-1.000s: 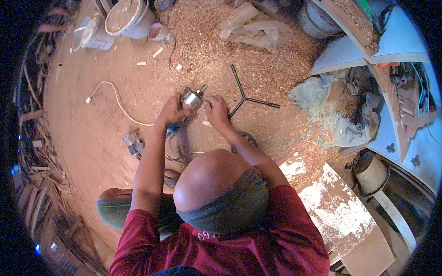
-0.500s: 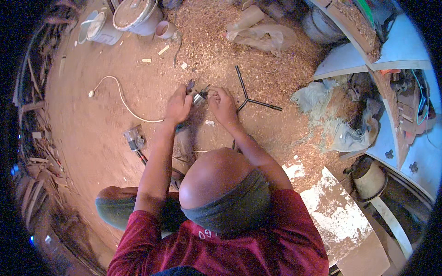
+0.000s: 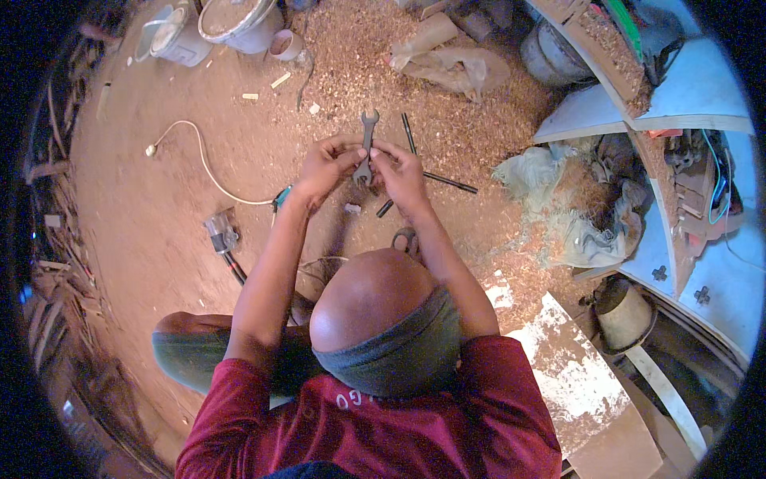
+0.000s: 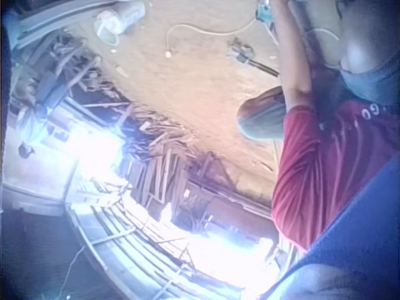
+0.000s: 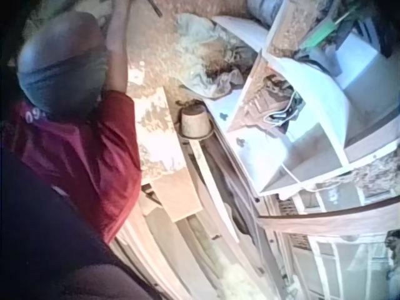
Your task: The person picks up a wood router and uses pliers and a wrench to loosen components, eventually removing the motor from the base.
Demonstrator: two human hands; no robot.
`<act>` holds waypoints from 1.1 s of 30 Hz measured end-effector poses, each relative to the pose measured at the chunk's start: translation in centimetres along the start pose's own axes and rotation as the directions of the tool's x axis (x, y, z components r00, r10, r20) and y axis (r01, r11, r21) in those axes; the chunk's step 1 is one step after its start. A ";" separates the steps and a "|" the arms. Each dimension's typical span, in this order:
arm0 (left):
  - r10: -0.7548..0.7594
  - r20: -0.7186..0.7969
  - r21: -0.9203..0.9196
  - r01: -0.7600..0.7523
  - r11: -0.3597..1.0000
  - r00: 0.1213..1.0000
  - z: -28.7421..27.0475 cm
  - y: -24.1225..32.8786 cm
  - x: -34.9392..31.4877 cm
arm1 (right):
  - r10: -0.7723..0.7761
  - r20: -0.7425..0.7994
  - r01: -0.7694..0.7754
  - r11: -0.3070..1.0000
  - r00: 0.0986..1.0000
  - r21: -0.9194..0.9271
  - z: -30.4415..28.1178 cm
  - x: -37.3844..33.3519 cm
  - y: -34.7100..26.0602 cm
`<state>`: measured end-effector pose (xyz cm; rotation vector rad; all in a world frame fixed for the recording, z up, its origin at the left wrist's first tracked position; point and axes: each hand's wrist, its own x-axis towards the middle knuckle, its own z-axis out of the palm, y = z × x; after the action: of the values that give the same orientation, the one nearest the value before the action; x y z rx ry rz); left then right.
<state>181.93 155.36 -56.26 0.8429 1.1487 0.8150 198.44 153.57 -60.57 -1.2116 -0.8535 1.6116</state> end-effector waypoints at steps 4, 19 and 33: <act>-0.023 0.001 0.009 0.023 1.000 1.000 -0.4 0.7 0.1 | 0.022 0.055 -0.019 0.999 0.998 -0.045 0.0 -0.1 -1.7; 0.248 -0.001 0.409 -0.226 0.884 0.969 -0.7 -0.3 0.3 | 0.014 -0.010 -0.013 0.998 1.000 0.065 -1.0 -0.6 -1.9; 0.278 -0.301 0.949 0.258 0.181 0.912 -3.5 -7.4 -0.6 | -0.285 0.023 0.219 0.680 0.958 -0.699 -1.9 -0.1 0.1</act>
<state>179.19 151.95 -63.24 1.8383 2.1540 0.0701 200.29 153.40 -61.18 -1.5706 -1.5885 1.0005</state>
